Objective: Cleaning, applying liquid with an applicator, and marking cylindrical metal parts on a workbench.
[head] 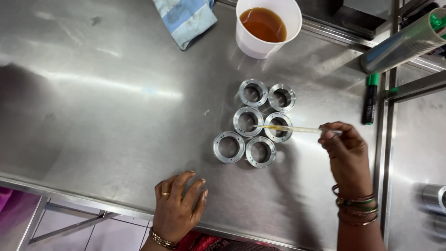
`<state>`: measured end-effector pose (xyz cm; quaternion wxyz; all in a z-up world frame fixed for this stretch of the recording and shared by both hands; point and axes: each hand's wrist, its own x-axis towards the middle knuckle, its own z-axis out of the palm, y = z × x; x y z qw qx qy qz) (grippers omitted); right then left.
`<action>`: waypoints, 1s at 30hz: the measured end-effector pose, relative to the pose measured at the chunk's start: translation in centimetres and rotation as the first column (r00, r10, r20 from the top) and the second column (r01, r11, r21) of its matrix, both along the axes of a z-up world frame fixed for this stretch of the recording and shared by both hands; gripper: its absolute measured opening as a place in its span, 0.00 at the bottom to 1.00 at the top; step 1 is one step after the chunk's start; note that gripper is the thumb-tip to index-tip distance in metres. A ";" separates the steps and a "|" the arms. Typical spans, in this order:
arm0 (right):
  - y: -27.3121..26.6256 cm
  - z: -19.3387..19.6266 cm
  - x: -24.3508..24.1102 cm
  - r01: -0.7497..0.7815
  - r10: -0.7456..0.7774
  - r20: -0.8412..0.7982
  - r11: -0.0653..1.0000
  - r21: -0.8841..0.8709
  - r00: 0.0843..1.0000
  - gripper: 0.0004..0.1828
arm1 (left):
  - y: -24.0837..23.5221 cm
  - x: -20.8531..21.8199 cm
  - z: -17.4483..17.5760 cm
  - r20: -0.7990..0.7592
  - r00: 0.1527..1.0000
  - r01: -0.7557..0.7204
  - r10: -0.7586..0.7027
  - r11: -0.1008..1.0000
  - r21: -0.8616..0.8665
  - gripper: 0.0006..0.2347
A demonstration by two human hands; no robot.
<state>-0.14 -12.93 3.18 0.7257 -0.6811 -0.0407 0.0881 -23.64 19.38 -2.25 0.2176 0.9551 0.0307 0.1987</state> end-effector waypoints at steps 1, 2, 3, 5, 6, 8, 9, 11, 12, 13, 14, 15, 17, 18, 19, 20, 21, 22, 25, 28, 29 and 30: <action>0.9 -0.1 -0.3 -0.004 0.004 -0.002 1.000 -0.002 1.000 0.10 | 0.1 0.1 0.0 -0.002 1.000 -0.004 0.004 1.000 -0.002 0.13; 1.8 -0.3 -0.7 0.002 -0.002 -0.010 0.999 0.033 1.000 0.10 | 0.2 0.1 -0.1 0.039 0.999 0.009 -0.009 1.000 -0.002 0.12; 2.5 -0.5 -1.2 0.009 -0.008 -0.022 0.998 0.066 1.000 0.10 | 0.2 -0.1 -0.2 0.076 0.997 0.021 -0.021 1.000 -0.003 0.11; 2.9 -0.8 -1.5 0.022 -0.019 -0.034 0.997 0.078 0.999 0.10 | 0.2 -0.2 -0.2 0.095 0.995 0.028 -0.026 0.999 -0.017 0.11; 3.2 -0.9 -1.5 0.038 -0.034 -0.041 0.995 0.094 0.999 0.10 | 0.4 -0.2 -0.2 0.120 0.992 0.038 -0.035 0.999 -0.025 0.11; 3.9 -0.8 -2.1 0.022 -0.019 -0.041 0.996 0.081 0.999 0.10 | 0.3 -0.2 -0.1 0.127 0.991 0.038 -0.034 0.999 -0.034 0.11; 4.3 -0.7 -2.4 0.013 -0.010 -0.038 0.997 0.071 0.999 0.10 | 0.4 -0.2 0.0 0.138 0.990 0.045 -0.039 0.998 -0.040 0.10; 5.2 -0.8 -3.2 -0.012 0.012 -0.028 1.000 0.025 1.000 0.10 | 0.4 -0.3 0.2 0.147 0.989 0.043 -0.036 0.998 -0.044 0.10; 5.7 -0.8 -3.6 -0.031 0.031 -0.015 0.999 -0.018 0.999 0.11 | 0.5 -0.3 0.2 0.160 0.986 0.046 -0.038 0.998 -0.045 0.10; 5.9 -1.1 -3.8 -0.037 0.037 -0.015 0.999 -0.021 0.999 0.11 | 0.5 -0.4 0.1 0.160 0.987 0.040 -0.032 0.998 -0.048 0.10; 6.0 -1.3 -3.9 -0.055 0.055 -0.001 0.997 -0.054 0.998 0.11 | 0.5 -0.4 0.0 0.159 0.987 0.044 -0.035 0.998 -0.049 0.10; 6.0 -1.6 -4.1 -0.072 0.074 0.012 0.994 -0.087 0.997 0.11 | 0.5 -0.5 -0.1 0.157 0.987 0.048 -0.040 0.998 -0.050 0.10; 6.3 -1.7 -4.3 -0.082 0.083 0.008 0.991 -0.102 0.997 0.12 | 0.5 -0.6 -0.1 0.155 0.987 0.047 -0.038 0.997 -0.056 0.10; 6.4 -1.7 -4.4 -0.086 0.087 0.005 0.990 -0.115 0.996 0.12 | 0.5 -0.6 -0.1 0.155 0.987 0.051 -0.041 0.997 -0.059 0.10; 6.5 -1.7 -4.5 -0.087 0.088 0.004 0.989 -0.116 0.996 0.12 | 0.5 -0.6 -0.2 0.154 0.987 0.051 -0.041 0.997 -0.061 0.10; 6.5 -1.7 -4.5 -0.085 0.085 0.000 0.989 -0.123 0.996 0.12 | 0.5 -0.6 -0.4 0.157 0.987 0.051 -0.040 0.997 -0.064 0.10; 6.6 -1.7 -4.6 -0.081 0.081 -0.004 0.988 -0.132 0.997 0.12 | 0.5 -0.6 -0.4 0.160 0.986 0.053 -0.041 0.996 -0.069 0.10; 6.6 -1.6 -4.6 -0.081 0.081 -0.005 0.988 -0.134 0.997 0.12 | 0.5 -0.6 -0.4 0.159 0.986 0.053 -0.041 0.996 -0.071 0.10; 6.7 -1.5 -4.6 -0.066 0.069 0.007 0.983 -0.168 0.998 0.12 | 0.5 -0.6 -0.5 0.157 0.987 0.055 -0.044 0.996 -0.066 0.10; 6.6 -1.4 -4.6 -0.046 0.049 0.010 0.980 -0.191 0.999 0.11 | 0.5 -0.6 -0.4 0.147 0.988 0.066 -0.055 0.995 -0.070 0.10; 6.5 -1.4 -4.6 -0.040 0.044 0.016 0.979 -0.198 0.999 0.11 | 0.5 -0.6 -0.4 0.144 0.988 0.069 -0.058 0.995 -0.070 0.09; 6.4 -1.4 -4.6 -0.034 0.039 0.021 0.978 -0.204 0.999 0.11 | 0.5 -0.5 -0.4 0.140 0.988 0.071 -0.061 0.995 -0.070 0.09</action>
